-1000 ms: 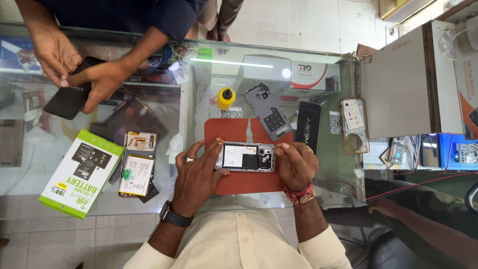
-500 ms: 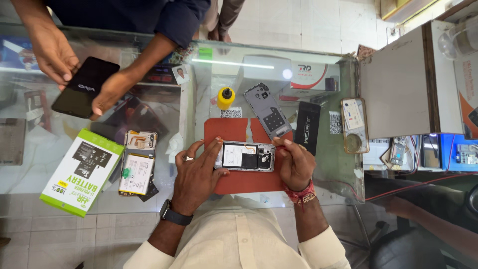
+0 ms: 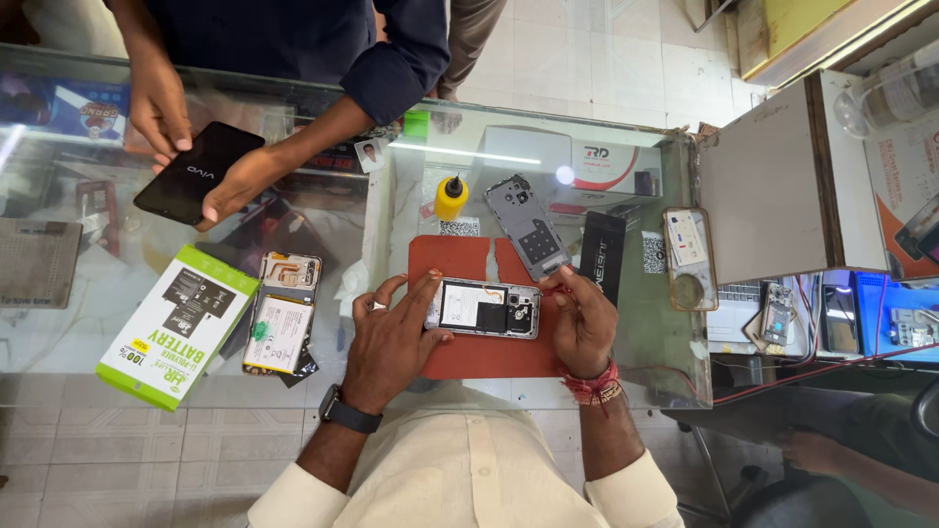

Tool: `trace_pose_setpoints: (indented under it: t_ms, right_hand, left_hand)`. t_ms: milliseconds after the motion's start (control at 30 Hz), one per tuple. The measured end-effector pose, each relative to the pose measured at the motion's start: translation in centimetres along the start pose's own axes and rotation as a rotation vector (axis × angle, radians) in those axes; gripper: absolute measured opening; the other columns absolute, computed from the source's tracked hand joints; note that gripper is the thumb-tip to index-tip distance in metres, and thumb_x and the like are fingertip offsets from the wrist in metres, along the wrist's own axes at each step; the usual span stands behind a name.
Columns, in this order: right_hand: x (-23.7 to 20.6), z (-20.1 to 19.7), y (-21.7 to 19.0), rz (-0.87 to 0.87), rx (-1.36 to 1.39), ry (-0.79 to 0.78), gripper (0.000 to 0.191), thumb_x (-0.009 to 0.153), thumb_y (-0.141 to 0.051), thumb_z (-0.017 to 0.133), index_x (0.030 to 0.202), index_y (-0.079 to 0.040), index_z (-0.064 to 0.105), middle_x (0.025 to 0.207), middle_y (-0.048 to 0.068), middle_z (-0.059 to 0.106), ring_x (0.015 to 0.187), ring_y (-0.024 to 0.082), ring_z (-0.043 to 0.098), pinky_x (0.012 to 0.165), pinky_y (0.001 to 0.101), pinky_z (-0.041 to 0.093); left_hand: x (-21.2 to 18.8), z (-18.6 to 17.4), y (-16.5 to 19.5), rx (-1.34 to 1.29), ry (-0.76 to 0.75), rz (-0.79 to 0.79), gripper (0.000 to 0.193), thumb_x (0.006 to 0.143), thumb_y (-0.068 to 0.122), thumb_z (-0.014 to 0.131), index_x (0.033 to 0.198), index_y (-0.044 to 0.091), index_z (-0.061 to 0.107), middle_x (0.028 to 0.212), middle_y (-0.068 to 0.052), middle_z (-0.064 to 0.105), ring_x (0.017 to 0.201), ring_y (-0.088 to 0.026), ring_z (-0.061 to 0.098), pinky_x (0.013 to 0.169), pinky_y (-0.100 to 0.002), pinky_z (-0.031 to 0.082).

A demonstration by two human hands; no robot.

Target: The person disassembles a smartphone by removing the back cover and using a screwdriver to detach internal components. They handle the battery, motherboard, and other parts while working at a glass counter in a repair shop.

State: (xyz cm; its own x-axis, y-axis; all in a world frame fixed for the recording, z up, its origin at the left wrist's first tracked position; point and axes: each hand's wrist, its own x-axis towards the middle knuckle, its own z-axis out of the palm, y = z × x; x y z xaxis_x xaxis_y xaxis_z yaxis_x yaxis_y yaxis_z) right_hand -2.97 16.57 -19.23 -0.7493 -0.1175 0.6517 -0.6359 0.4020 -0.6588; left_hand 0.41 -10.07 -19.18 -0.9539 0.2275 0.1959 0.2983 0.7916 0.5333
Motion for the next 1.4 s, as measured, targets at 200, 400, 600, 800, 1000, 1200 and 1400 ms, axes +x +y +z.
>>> trace_pose_setpoints:
  t_ms: [200,400,600,800,1000,1200,1400]
  right_hand:
    - [-0.9,0.3,0.5,0.021,-0.102,0.087,0.035,0.094,0.008,0.071,0.125,-0.006,0.067,0.102,0.015,0.067,0.085,0.019,0.065,0.073,0.0275,0.055]
    - [-0.9,-0.3,0.1,0.094,0.085,0.007,0.041,0.100,0.011,0.058,0.140,0.000,0.057,0.111,0.015,0.069,0.096,0.021,0.068,0.086,0.0317,0.057]
    - [-0.8,-0.1,-0.2,0.036,0.031,0.011,0.038,0.104,0.012,0.054,0.140,-0.001,0.059,0.107,0.011,0.071,0.095,0.019,0.071,0.082,0.0314,0.060]
    - [-2.0,0.6,-0.6,-0.040,-0.083,0.038,0.037,0.094,0.004,0.073,0.128,-0.005,0.064,0.105,0.016,0.064,0.089,0.022,0.065,0.077,0.0319,0.054]
    - [-2.6,0.3,-0.8,0.000,-0.111,0.047,0.038,0.101,0.008,0.061,0.137,-0.002,0.059,0.107,0.013,0.068,0.097,0.022,0.069,0.084,0.0334,0.057]
    - [-2.4,0.2,-1.1,-0.004,-0.172,0.084,0.035,0.094,0.004,0.072,0.127,-0.006,0.067,0.100,0.015,0.067,0.083,0.021,0.066,0.071,0.0312,0.054]
    - [-1.8,-0.5,-2.2,0.078,-0.022,0.002,0.043,0.100,0.009,0.059,0.141,-0.003,0.058,0.111,0.014,0.071,0.094,0.021,0.068,0.085,0.0324,0.056]
  left_hand:
    - [-0.3,0.3,0.1,0.009,-0.007,-0.010,0.084,0.076,0.039,0.081,0.147,0.009,0.046,0.147,-0.005,0.058,0.133,-0.033,0.049,0.103,-0.055,0.030]
    - [-0.4,0.1,0.6,0.007,0.013,0.004,0.086,0.076,0.039,0.081,0.148,0.010,0.045,0.147,-0.005,0.058,0.134,-0.033,0.049,0.105,-0.053,0.029]
    - [-1.1,0.7,0.3,0.016,0.013,0.017,0.088,0.079,0.038,0.080,0.152,0.008,0.043,0.148,-0.006,0.057,0.134,-0.035,0.049,0.105,-0.051,0.029]
    - [-2.7,1.6,-0.6,-0.013,0.135,0.111,0.071,0.080,0.034,0.081,0.140,0.006,0.055,0.149,-0.014,0.058,0.132,-0.035,0.050,0.106,-0.051,0.031]
    - [-8.6,1.2,0.4,-0.750,-0.508,0.165,0.028,0.099,0.034,0.066,0.114,0.012,0.074,0.117,-0.006,0.076,0.107,-0.020,0.073,0.097,-0.035,0.057]
    - [-13.1,1.7,-2.1,-0.806,-0.591,0.047,0.039,0.106,0.026,0.052,0.134,0.004,0.067,0.131,-0.019,0.069,0.122,-0.035,0.061,0.102,-0.046,0.046]
    - [-9.4,5.8,-1.0,-0.365,-0.683,-0.216,0.038,0.098,0.034,0.057,0.127,0.012,0.067,0.123,-0.012,0.072,0.114,-0.028,0.067,0.098,-0.040,0.051]
